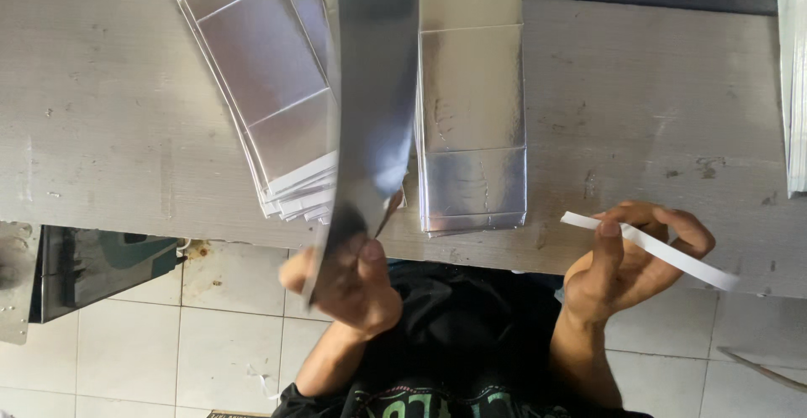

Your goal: The person applies white adhesive tape to the edges of rectangular metallic panels. They hold the tape roll in one hand and smooth the tape onto the panel edges with the other, repeating the process for multiple panels stacked on a table.

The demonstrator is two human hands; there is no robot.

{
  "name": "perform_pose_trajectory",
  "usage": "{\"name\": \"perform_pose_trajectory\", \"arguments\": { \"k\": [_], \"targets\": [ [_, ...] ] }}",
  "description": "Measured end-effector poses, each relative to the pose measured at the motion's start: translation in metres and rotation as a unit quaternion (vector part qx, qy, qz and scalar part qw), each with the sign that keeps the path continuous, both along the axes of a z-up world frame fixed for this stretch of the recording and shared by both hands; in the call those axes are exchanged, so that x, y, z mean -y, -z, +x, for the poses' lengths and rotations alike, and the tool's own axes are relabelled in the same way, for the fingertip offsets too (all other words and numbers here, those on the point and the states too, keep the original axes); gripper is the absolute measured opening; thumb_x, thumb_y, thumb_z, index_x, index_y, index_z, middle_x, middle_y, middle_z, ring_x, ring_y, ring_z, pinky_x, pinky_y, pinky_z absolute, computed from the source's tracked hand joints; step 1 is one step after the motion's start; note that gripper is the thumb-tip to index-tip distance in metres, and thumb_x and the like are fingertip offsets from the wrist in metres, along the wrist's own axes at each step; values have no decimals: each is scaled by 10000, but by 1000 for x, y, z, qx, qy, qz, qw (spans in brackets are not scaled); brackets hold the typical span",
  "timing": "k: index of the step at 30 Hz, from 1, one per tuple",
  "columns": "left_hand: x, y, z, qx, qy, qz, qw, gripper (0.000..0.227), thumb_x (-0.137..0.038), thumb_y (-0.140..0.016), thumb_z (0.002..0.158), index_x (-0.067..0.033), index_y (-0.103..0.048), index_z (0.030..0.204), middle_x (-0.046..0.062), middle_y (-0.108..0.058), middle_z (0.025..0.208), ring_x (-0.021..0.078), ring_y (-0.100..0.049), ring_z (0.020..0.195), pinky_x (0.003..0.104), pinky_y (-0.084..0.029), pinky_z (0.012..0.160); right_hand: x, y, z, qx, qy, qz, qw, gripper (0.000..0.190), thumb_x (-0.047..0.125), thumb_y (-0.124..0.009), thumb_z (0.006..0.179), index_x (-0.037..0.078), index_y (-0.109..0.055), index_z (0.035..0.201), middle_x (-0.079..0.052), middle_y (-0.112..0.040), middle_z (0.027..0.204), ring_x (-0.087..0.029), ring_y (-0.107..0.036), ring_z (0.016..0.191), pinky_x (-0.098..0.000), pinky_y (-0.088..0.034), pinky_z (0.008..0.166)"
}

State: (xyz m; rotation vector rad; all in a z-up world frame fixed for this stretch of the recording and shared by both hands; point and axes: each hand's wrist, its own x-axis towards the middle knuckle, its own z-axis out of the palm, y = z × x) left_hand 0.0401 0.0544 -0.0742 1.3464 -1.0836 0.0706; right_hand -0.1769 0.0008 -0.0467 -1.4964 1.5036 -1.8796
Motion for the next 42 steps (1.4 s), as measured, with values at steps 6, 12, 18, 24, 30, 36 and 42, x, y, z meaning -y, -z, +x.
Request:
{"name": "perform_pose_trajectory", "arguments": {
  "k": [6,12,18,24,30,36,42],
  "targets": [
    [30,-52,-7,246,214,65,943,266,-102,-419,1107,-131,-669,1190,164,-659,1338,428,-599,1317,560,-466,1164,1,-1,-1,-12,6,-5,1000,295,136,-647,963,106,-412,1139,-81,-507,791,-205,-494,749,-345,-413,783],
    [26,-58,1,321,274,211,882,419,-18,-641,903,-186,-655,1287,101,-582,1478,371,-545,1395,541,-381,1093,-1,8,-7,-10,-17,-6,1000,322,81,-612,969,99,-422,1229,-67,-513,809,-197,-506,707,-318,-426,748],
    [24,-63,-2,330,267,219,879,272,-141,-743,957,-190,-679,1216,113,-562,1468,355,-564,1338,547,-393,1082,-3,9,-7,1,-28,7,1000,323,88,-616,987,103,-418,1242,-67,-526,815,-192,-521,727,-308,-447,773],
    [24,-62,-1,312,258,184,896,295,-100,-771,911,-197,-686,1177,88,-624,1363,320,-617,1191,510,-428,1041,-2,9,-7,-5,-37,-1,999,314,96,-602,986,100,-420,1242,-59,-514,805,-180,-500,689,-301,-415,747],
    [25,-66,2,296,265,199,896,319,-127,-742,928,-196,-661,1229,98,-620,1341,298,-582,1143,502,-415,1052,-2,7,-6,-3,-38,-1,999,305,81,-593,971,95,-426,1227,-76,-503,827,-199,-500,686,-324,-442,748],
    [24,-56,5,219,254,140,932,334,-55,-756,937,-143,-644,1239,124,-673,1269,317,-650,1102,439,-540,897,-1,7,-6,13,-40,-1,999,320,75,-608,949,128,-421,1202,-62,-470,751,-172,-460,649,-309,-400,696],
    [6,-28,8,-76,172,108,976,404,5,-603,991,80,-478,1368,272,-664,1277,335,-739,1104,321,-665,887,0,8,-7,-3,-28,-2,1000,316,113,-621,949,131,-426,1197,-37,-469,735,-172,-476,658,-318,-408,759]
  ]
}}
